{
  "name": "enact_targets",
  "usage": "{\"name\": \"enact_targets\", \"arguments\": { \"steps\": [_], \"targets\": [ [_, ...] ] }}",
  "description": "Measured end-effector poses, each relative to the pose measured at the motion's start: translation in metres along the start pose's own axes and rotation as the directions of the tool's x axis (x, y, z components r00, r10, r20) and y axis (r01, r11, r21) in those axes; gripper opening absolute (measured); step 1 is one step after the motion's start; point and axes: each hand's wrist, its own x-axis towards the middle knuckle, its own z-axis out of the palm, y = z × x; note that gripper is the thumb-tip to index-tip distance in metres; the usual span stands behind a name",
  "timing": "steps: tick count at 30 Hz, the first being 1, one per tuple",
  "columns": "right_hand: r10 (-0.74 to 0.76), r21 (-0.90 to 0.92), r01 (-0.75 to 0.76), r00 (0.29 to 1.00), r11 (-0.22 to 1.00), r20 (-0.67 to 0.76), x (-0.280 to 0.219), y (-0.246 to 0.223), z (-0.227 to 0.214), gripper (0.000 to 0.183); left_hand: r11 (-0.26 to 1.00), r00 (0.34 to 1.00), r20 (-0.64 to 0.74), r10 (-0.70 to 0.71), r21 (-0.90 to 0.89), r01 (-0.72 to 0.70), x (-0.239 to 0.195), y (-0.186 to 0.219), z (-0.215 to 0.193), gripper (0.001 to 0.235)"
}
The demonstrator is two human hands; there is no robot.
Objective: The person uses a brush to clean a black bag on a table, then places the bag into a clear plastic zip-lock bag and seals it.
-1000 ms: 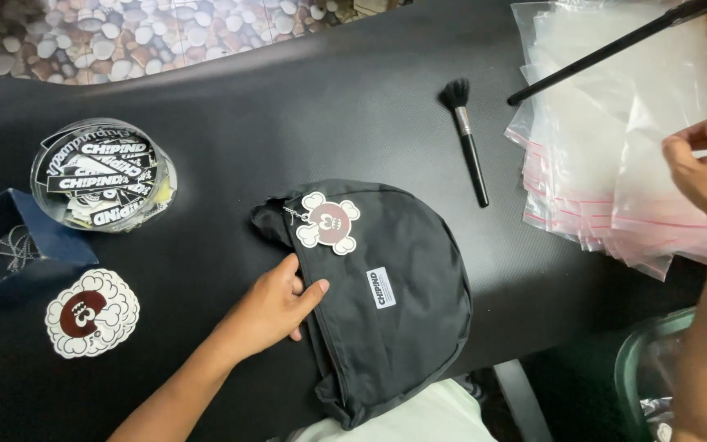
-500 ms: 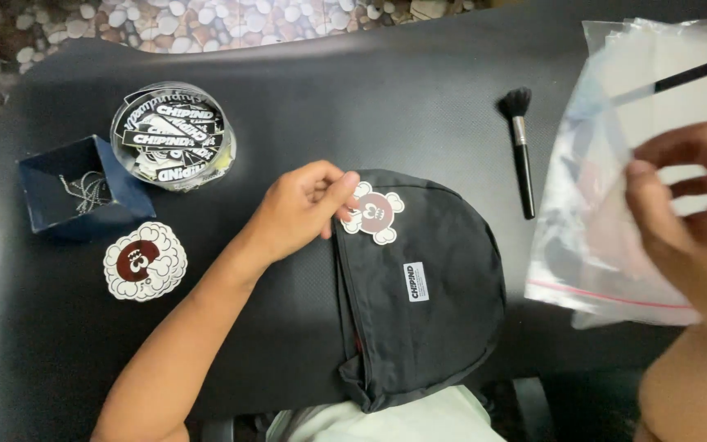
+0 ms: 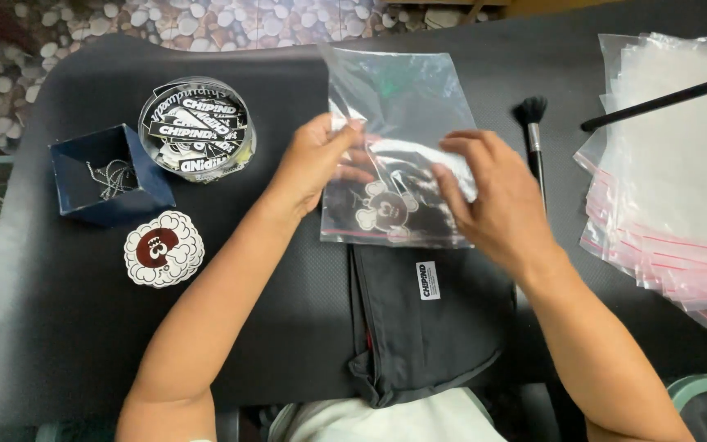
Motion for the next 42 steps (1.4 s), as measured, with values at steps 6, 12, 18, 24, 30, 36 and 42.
{"name": "enact_targets", "arguments": {
  "steps": [6,12,18,24,30,36,42],
  "targets": [
    [0.593,-0.255,-0.536,0.706,0.805,0.388,-0.058,0.032,-0.012,0.036,0.993,0.99,-0.142,0.006,0.118,0.011,0.017,0.013,-0.035,0.025],
    [0.67,0.016,-0.779,0.549,0.627,0.499,-0.071,0.029,-0.007,0.06,0.976,0.984,-0.175,0.038,0.219,0.001,0.03,0.007,-0.034,0.034],
    [0.786,0.058,-0.926,0.348,0.372,0.511,-0.107,0.041,-0.035,0.027,0.878,0.965,-0.26,0.031,0.469,0.098,0.032,0.009,-0.034,0.017],
    [0.881,0.168,-0.965,0.252,0.199,0.401,-0.152,0.052,-0.044,0.016,0.452,0.94,-0.105,0.326,0.89,-0.057,0.034,-0.021,-0.052,0.037],
    [0.908,0.118,-0.976,0.212,0.181,0.362,-0.154,0.049,-0.045,0.041,-0.108,0.85,0.047,0.525,0.994,0.012,-0.003,-0.012,-0.029,0.072],
    [0.914,0.086,-0.984,0.174,0.153,0.366,-0.149,0.047,-0.043,0.027,-0.052,0.736,0.632,0.244,0.766,-0.641,-0.057,-0.021,0.0,0.065],
    [0.908,0.153,-0.968,0.239,0.197,0.345,-0.164,0.056,-0.035,0.022,-0.183,0.559,0.705,0.437,0.678,-0.712,-0.049,-0.053,0.003,0.023]
  ]
}}
